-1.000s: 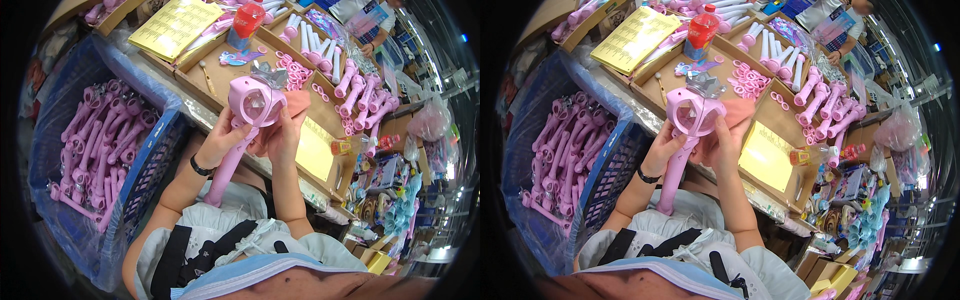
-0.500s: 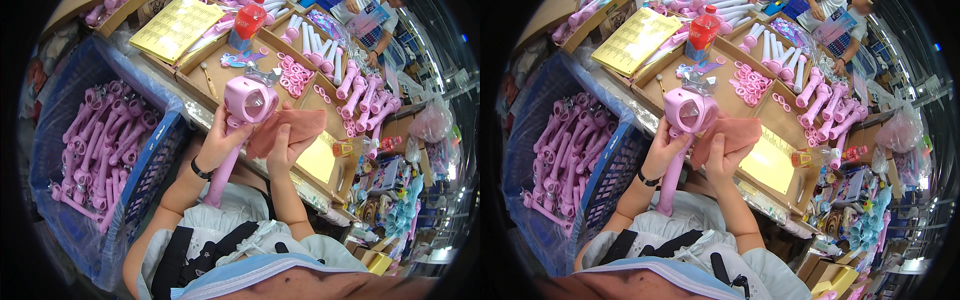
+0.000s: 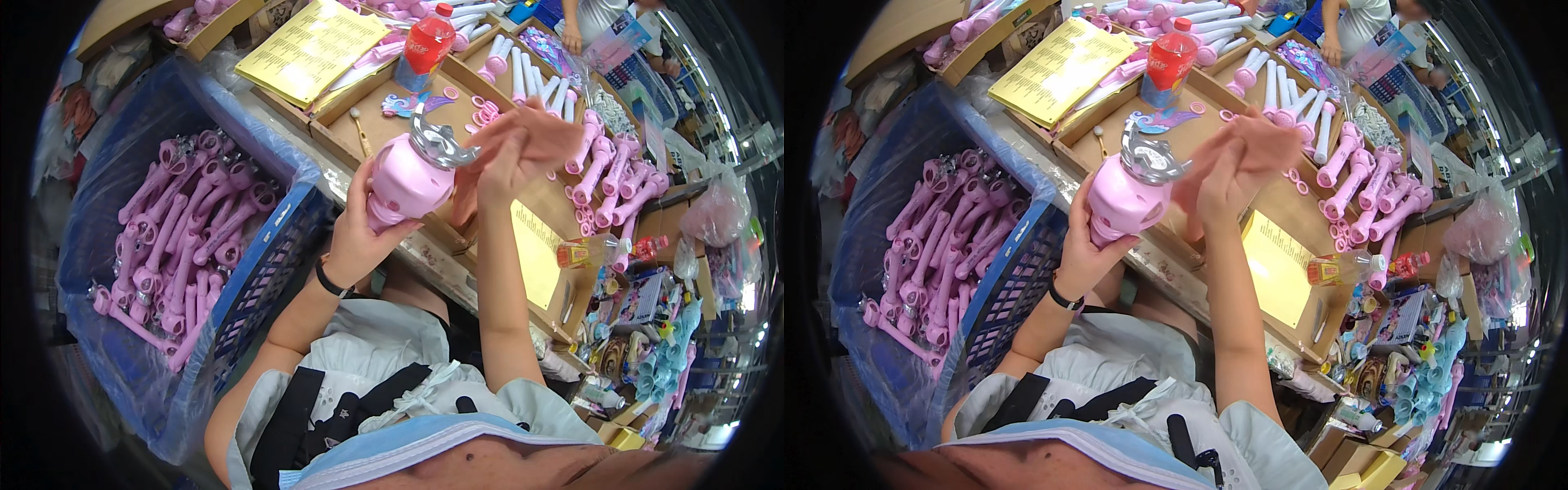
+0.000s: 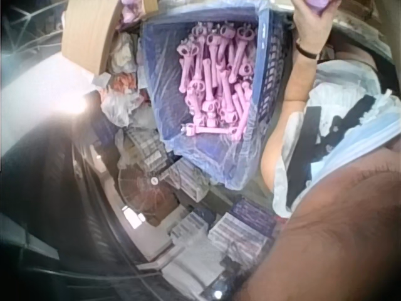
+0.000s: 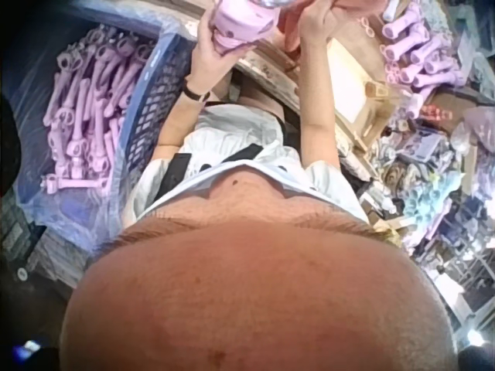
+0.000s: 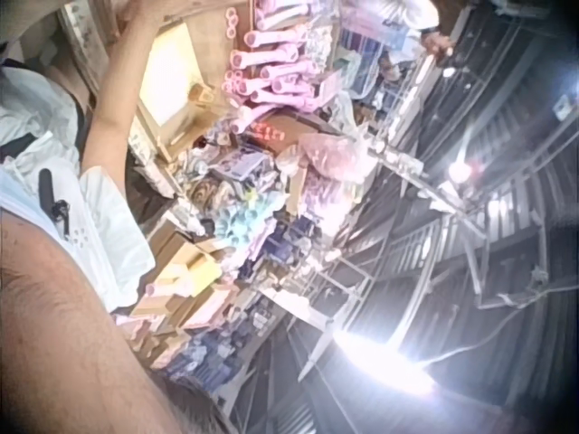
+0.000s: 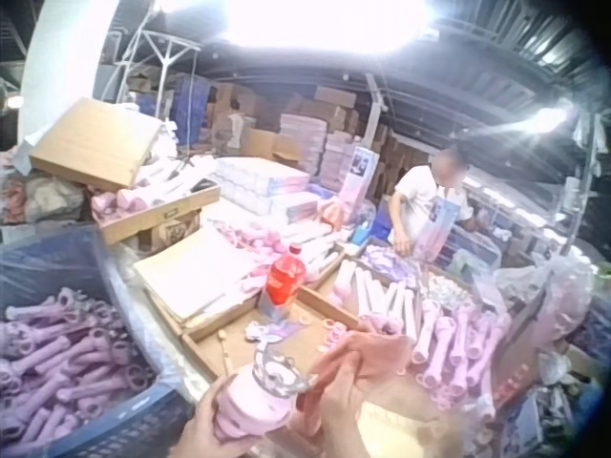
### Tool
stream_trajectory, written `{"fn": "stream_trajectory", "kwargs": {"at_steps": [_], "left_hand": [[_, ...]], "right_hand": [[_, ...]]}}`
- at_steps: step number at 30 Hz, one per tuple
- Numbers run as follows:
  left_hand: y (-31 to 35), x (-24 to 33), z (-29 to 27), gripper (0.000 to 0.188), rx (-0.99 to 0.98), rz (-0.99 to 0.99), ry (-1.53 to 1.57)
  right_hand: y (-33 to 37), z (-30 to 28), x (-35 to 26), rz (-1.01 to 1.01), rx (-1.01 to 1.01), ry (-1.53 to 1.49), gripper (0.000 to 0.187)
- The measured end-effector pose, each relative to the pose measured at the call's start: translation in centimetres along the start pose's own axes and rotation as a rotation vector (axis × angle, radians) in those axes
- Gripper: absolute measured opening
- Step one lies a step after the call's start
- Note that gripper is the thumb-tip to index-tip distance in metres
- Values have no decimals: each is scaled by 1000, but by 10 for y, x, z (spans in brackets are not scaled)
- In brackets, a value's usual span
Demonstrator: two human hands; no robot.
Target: The person assembles pink bubble-blowing wands by attaching clear plastic heads to pink handles, wiping the surfaces with a cloth, and using a small blade to trim excess plastic. They then test the assembled wands by activating their lights and placing them into a blue crate.
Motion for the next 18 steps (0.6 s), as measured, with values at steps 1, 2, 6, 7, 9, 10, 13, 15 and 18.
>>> {"fn": "stream_trajectory", "kwargs": {"at_steps": [1, 2, 6, 7, 9, 10, 13, 15, 18], "left_hand": [[2, -2, -2, 92, 15, -17, -34], [2, -4, -2, 94, -29, -58, 28], [-1, -5, -8, 92, -30, 31, -16], [-3, -6, -9, 91, -16, -2, 39], [-9, -10, -10, 89, -2, -109, 152], [-13, -12, -9, 88, 3, -182, 211], [-29, -17, -9, 60, 61, -433, 458], [-43, -18, -7, 54, 106, -473, 622], [-52, -26, -6, 58, 108, -687, 784]], "right_hand": [[-1, 2, 9, 9, -61, 100, 51], [-1, 5, 18, 46, -216, 144, 36], [35, -26, 15, -166, -267, 499, 39], [52, -41, 7, -146, -274, 446, 39], [100, -65, 1, 312, -404, 243, 46], [125, -72, -9, 354, -544, 197, 51], [182, -76, -27, 333, -825, 264, 79], [201, -77, -29, 496, -882, 305, 85], [206, -77, -30, 804, -873, 205, 77]]}}
Point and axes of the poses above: each hand's wrist, its own y-axis away from the middle knuckle, its own z-axis out of the palm, x = y × z, the point moved 4 cm from there along -y, towards the middle knuckle, and after that the axes turned 15 degrees about x, right-handed, at the moved point
